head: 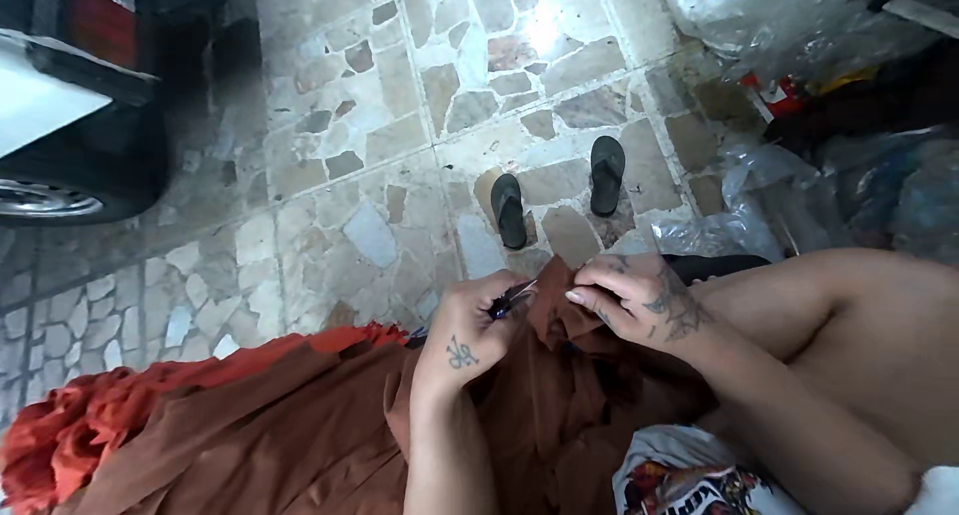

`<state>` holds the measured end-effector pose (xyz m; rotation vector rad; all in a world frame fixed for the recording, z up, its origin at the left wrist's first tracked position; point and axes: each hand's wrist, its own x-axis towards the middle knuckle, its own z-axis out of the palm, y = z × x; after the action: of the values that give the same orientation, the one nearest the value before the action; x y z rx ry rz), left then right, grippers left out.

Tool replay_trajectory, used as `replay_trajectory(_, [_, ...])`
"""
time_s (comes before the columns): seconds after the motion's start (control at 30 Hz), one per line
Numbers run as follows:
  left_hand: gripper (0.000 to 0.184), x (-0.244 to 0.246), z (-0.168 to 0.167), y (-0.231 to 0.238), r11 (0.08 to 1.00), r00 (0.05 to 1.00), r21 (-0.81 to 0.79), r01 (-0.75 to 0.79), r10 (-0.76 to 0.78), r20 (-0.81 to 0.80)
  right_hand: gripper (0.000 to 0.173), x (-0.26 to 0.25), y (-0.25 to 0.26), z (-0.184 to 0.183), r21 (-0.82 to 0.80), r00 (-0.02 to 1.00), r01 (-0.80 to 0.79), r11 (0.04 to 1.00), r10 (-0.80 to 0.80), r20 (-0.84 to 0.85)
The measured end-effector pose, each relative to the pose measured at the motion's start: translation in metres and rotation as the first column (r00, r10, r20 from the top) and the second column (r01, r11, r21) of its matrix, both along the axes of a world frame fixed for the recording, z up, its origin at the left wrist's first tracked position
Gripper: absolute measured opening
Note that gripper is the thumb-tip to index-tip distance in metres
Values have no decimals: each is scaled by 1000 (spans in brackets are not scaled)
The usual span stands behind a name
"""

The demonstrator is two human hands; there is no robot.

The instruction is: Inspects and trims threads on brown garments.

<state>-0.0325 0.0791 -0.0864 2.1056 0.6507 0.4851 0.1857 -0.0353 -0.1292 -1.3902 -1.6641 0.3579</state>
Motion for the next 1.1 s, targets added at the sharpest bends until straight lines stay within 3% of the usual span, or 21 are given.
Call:
replay_trajectory(0.13, [17,-20,5,12,996,989,-20,-90,86,-123,28,12,-6,-14,-83,997,70,994,-72,-19])
replay_trajectory(0.2, [14,-33,6,20,982,985,-109,-151,141,-95,27,18,-6,-18,-140,993,108,984,-113,-22])
replay_trajectory(0.27, [11,-40,2,25,935,983,-329,-129,164,80,28,17,-3,-21,-188,988,146,971,-154,-25])
replay_trajectory(0.33, [12,-35,0,23,834,931,-550,50,161,329,32,13,0,-22,-222,987,144,964,-157,-41])
replay_trajectory(0.43, [12,-27,0,19,707,826,-667,236,216,521,34,13,1,-24,-273,990,79,959,-107,-88])
replay_trajectory(0.53, [12,-43,4,29,649,677,-735,195,453,580,31,24,-5,-23,-297,987,89,951,-124,-101])
replay_trajectory(0.6, [21,-46,7,34,660,618,-749,55,567,545,30,31,-9,-16,-394,996,33,919,-65,-67])
replay_trajectory(0.67, [27,-33,6,29,696,701,-703,-146,574,422,31,32,-9,-4,-569,997,-65,819,71,-11])
replay_trajectory(0.73, [21,-12,3,14,746,821,-652,-134,452,348,38,26,-6,2,-665,990,-98,741,140,10])
replay_trajectory(0.83, [20,18,1,-10,802,936,-598,-5,214,280,52,17,-6,2,-579,996,-95,810,80,-51])
replay_trajectory(0.93, [19,36,-1,-27,808,960,-589,36,135,243,55,8,-7,0,-297,958,-96,950,7,-288])
replay_trajectory(1.03, [17,46,-5,-35,781,953,-624,39,160,259,34,-3,-6,-2,-135,899,-29,990,-33,-437])
replay_trajectory(1.1, [17,51,-5,-40,672,940,-739,54,215,264,16,-7,-4,-8,-80,877,40,996,-73,-474])
